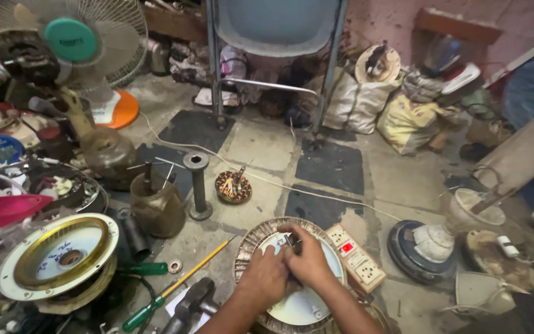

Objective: The person assembles a ceiling fan motor and housing by hand. They align a metal bearing and shaft into the central motor housing, insert a puller tool to secure components, and then fit the circular white outer cover over the assembly.

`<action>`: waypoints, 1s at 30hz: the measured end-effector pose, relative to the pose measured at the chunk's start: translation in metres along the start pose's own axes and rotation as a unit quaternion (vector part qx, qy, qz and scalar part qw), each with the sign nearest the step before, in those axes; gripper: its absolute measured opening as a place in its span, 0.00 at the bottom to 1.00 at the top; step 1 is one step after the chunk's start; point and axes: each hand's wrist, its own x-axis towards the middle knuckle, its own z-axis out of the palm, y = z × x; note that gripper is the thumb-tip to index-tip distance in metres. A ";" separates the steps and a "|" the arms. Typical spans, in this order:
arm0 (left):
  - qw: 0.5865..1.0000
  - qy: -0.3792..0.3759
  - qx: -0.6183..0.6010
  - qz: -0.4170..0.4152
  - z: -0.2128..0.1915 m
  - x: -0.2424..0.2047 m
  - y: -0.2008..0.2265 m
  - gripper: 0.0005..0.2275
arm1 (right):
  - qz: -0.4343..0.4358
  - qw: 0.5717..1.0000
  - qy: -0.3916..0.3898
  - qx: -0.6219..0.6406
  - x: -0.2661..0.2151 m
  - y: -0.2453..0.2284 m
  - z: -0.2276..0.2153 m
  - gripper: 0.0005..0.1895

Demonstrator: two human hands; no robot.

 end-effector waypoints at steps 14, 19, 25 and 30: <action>0.648 0.432 -0.559 -0.282 0.065 -0.038 0.054 0.20 | -0.043 0.937 0.228 0.261 -0.044 -0.021 0.000 0.17; 0.682 0.427 -0.526 -0.276 0.077 -0.035 0.018 0.17 | -0.053 0.977 0.147 0.142 -0.110 -0.021 -0.042 0.40; 0.804 0.377 -0.286 -0.360 0.129 0.006 -0.032 0.22 | -0.062 0.920 0.387 0.028 -0.251 0.073 -0.153 0.35; 0.709 0.341 -0.515 -0.340 0.124 -0.007 -0.022 0.21 | 0.076 0.778 0.515 -0.352 -0.328 0.128 -0.287 0.39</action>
